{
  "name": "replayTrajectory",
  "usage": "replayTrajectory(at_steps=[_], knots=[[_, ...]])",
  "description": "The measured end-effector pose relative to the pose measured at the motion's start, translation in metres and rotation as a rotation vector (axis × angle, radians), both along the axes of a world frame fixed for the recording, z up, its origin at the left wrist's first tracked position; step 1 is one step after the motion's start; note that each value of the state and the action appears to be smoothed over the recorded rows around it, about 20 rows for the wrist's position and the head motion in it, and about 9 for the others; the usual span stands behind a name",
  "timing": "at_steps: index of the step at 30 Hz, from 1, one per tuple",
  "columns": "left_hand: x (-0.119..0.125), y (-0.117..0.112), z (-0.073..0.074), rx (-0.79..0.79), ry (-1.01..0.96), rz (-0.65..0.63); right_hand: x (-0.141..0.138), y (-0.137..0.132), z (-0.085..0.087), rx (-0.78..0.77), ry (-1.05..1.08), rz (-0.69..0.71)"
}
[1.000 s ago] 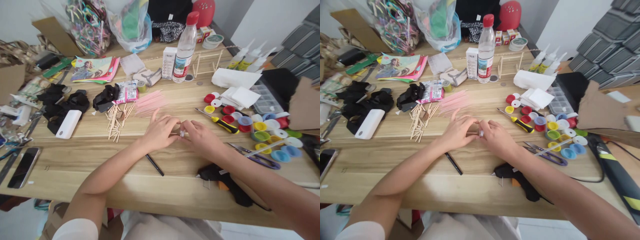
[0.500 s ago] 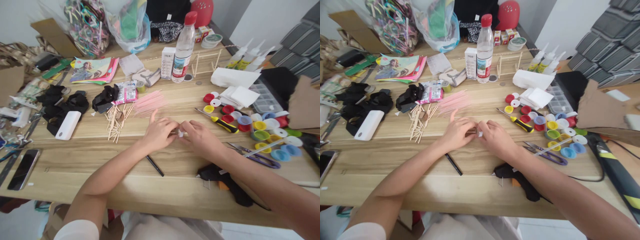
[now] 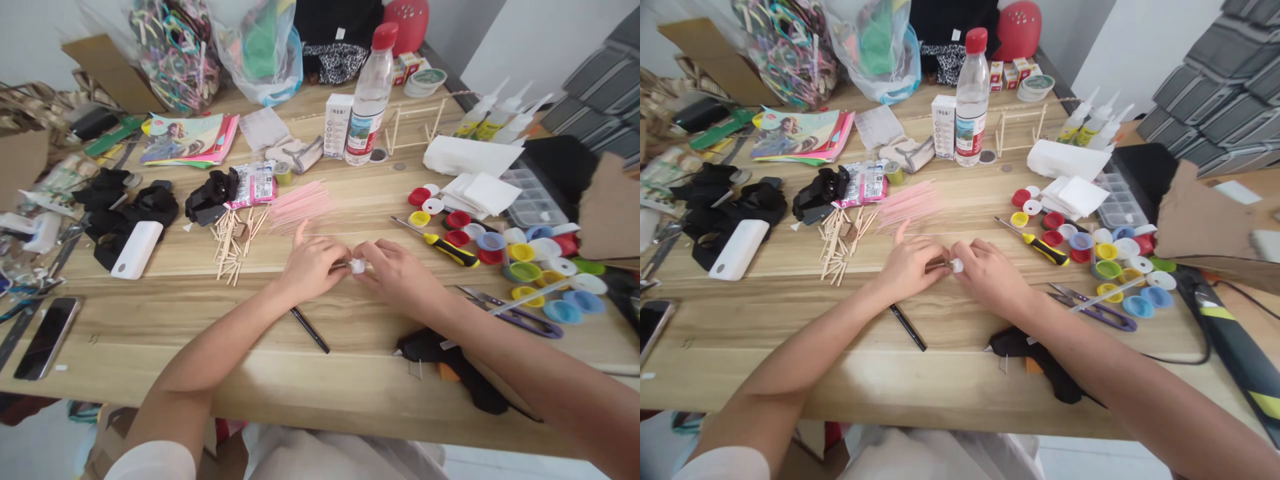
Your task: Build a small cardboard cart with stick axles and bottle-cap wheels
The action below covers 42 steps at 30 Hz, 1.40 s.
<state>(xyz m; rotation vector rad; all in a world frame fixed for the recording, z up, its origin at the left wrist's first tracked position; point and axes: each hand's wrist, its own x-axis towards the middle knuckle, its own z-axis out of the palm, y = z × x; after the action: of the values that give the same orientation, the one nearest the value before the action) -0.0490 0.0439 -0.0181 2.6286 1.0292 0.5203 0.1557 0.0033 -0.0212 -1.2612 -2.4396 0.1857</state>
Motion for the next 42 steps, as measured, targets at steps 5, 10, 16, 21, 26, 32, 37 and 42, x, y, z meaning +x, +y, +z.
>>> replayTrajectory(at_steps=[5,10,16,21,26,32,37,42], knots=[[-0.001,-0.001,-0.002,-0.06,-0.011,0.022,-0.002,0.005,0.002,-0.039,-0.008,0.004],[-0.002,-0.002,-0.001,-0.102,-0.008,0.037,-0.004,0.009,0.001,-0.075,0.023,-0.01],[-0.003,-0.002,-0.002,-0.139,-0.028,0.034,-0.001,0.011,-0.002,-0.208,0.204,-0.065],[-0.002,-0.002,-0.004,-0.167,-0.045,0.048,0.008,0.016,-0.005,-0.35,0.335,-0.126],[-0.002,-0.001,-0.007,-0.167,-0.063,0.046,0.008,0.017,-0.003,-0.447,0.42,-0.166],[-0.001,-0.001,-0.011,-0.165,-0.101,0.036,0.004,0.015,0.0,-0.494,0.477,-0.17],[-0.001,-0.001,-0.013,-0.166,-0.113,0.036,0.005,0.014,-0.003,-0.461,0.462,-0.19],[-0.001,0.0,-0.014,-0.16,-0.102,0.037,0.006,0.012,-0.004,-0.448,0.458,-0.203]])
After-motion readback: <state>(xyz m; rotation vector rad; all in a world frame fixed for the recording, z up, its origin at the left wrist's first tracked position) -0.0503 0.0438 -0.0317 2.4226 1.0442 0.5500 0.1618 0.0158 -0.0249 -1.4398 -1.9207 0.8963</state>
